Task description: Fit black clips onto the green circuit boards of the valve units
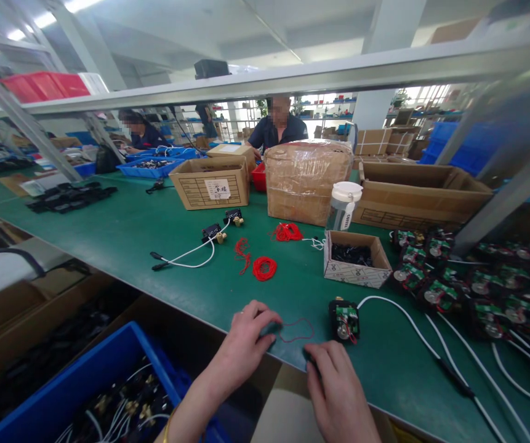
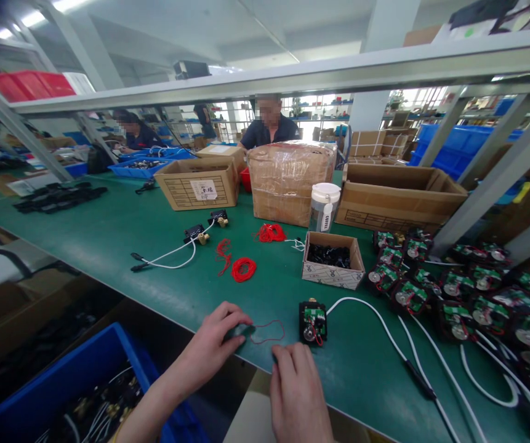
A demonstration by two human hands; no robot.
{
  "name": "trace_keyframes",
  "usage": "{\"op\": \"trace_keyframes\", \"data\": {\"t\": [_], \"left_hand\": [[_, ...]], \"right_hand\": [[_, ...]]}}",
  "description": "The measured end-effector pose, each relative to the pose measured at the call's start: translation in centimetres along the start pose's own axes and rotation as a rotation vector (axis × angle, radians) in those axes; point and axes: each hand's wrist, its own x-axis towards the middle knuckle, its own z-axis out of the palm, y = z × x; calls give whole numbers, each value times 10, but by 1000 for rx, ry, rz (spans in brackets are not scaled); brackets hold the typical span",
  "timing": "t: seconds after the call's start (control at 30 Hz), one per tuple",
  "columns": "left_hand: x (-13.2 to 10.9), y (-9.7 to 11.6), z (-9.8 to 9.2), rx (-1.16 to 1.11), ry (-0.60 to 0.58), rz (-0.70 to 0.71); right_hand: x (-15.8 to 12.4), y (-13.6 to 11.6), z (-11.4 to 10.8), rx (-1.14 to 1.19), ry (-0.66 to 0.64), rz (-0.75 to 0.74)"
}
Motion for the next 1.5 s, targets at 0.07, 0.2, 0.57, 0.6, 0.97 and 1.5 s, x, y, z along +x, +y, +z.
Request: {"op": "trace_keyframes", "data": {"t": [0.07,0.2,0.57,0.6,0.97,1.5], "left_hand": [[0,1,-1,23,-25,1],[2,1,-5,6,-55,12],[7,-5,-6,-36,-72,1],[7,-5,-6,-43,-72,2],[6,25,-23,-399,-155,79],[23,113,4,-1121,-391,-188]], "right_hand": [[5,-6,1,-1,-14,11],[24,-25,5,-40,-60,56],[73,-48,24,-534,-276,162],[74,-50,24,-562,-288,161],[50,-43,-35,301,-83,202],[62,-27,-136,807,-171,624]]}}
